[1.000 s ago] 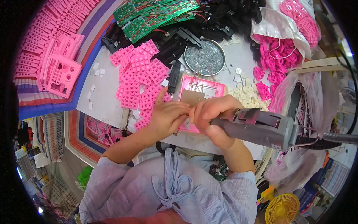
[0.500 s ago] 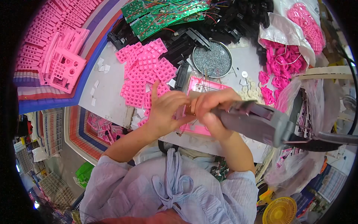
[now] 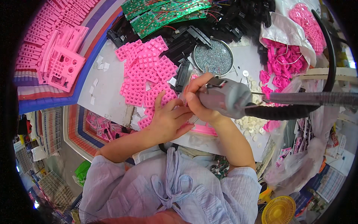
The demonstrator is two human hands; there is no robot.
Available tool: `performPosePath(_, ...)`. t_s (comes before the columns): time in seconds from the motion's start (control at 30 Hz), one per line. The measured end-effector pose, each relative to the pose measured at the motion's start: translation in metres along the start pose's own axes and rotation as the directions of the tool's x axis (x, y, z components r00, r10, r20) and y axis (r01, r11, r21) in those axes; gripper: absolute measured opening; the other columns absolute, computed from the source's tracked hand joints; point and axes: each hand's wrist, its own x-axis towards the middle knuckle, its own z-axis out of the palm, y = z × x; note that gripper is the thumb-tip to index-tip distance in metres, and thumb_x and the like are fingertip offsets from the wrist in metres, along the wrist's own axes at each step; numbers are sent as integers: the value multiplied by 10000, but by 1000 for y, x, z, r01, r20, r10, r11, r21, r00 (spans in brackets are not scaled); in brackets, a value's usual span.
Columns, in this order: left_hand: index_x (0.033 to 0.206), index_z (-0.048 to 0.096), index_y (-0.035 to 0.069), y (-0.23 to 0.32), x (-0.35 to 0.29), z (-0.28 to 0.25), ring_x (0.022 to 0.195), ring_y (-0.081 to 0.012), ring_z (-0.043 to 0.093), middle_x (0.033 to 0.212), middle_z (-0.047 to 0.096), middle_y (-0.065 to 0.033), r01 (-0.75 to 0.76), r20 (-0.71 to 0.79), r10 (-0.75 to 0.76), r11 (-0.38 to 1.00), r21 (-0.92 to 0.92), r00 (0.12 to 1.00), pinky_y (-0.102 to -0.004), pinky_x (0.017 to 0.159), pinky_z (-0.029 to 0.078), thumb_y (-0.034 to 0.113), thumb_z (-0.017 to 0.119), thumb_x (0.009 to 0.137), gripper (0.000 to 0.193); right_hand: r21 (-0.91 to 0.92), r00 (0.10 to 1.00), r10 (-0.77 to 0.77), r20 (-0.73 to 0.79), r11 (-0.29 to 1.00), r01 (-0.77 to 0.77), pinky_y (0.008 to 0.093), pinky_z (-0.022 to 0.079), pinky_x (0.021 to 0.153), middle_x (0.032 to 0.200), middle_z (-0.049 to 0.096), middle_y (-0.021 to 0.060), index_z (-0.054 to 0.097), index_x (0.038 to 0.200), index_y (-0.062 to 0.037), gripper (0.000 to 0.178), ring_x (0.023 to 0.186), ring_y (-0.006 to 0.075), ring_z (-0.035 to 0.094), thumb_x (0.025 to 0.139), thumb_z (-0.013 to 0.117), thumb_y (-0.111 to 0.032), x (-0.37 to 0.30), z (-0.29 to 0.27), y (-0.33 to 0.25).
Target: Assembling a toy cash register by installing a circuit board and various plastic components using an electric screwdriver.
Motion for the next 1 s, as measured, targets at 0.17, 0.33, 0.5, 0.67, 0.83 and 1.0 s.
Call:
performPosePath(0.17, 924, 713, 115, 0, 0, 2, 1093, -211, 549, 1077, 639, 20, -1, -6, 1, 1000, 4, 1000, -664, 1096, 210, 366, 767, 742, 315, -123, 997, 25, 78, 992, -15, 325, 447, 581, 672, 526, 65, 457, 944, -54, 229, 554, 133, 476, 907, 678, -100, 1, -3, 1)
performPosePath(0.33, 1083, 667, 101, 1, -1, -12, 1053, -249, 568, 1059, 650, -22, 57, 32, -53, 991, -123, 998, -535, 1043, 307, 297, 790, 754, 402, 137, 998, 49, 42, 989, -54, 311, 461, 636, 736, 555, 58, 465, 1088, -20, 278, 621, 135, 520, 900, 661, -81, 7, -11, -10)
performPosePath(0.5, 1172, 554, 66, 18, -43, -11, 929, -292, 586, 977, 624, -84, 254, 74, -245, 956, -147, 967, -442, 835, 418, 188, 802, 726, 525, -50, 984, -138, -117, 990, 132, 293, 499, 812, 1011, 627, 93, 414, 1365, 31, 559, 903, 170, 608, 882, 683, -51, 6, -48, -48)
performPosePath(0.67, 1093, 605, 63, 16, -50, -16, 897, -303, 581, 965, 617, -92, 299, 172, -282, 951, -83, 944, -446, 814, 414, 96, 750, 725, 397, -625, 972, 150, -183, 745, -233, 343, 496, 854, 1096, 655, 109, 501, 1347, 5, 579, 975, 217, 615, 819, 731, -52, -43, -50, -64)
performPosePath(0.83, 1010, 652, 75, 13, 10, -44, 972, -279, 572, 962, 605, -80, 220, -68, -215, 972, 86, 974, -449, 839, 420, 127, 756, 732, 301, -722, 963, 215, -159, 640, -263, 354, 495, 844, 1081, 678, 128, 638, 1195, -11, 434, 947, 262, 630, 776, 735, -67, -82, -55, -63)
performPosePath(1.0, 938, 663, 119, 34, 15, -10, 893, -261, 594, 853, 613, -46, 32, 306, -43, 999, 40, 951, -443, 832, 416, 185, 758, 772, 202, -681, 964, 196, -178, 683, -264, 325, 512, 749, 912, 696, 106, 703, 1070, -17, 278, 827, 229, 651, 794, 723, -37, -83, -51, -69)
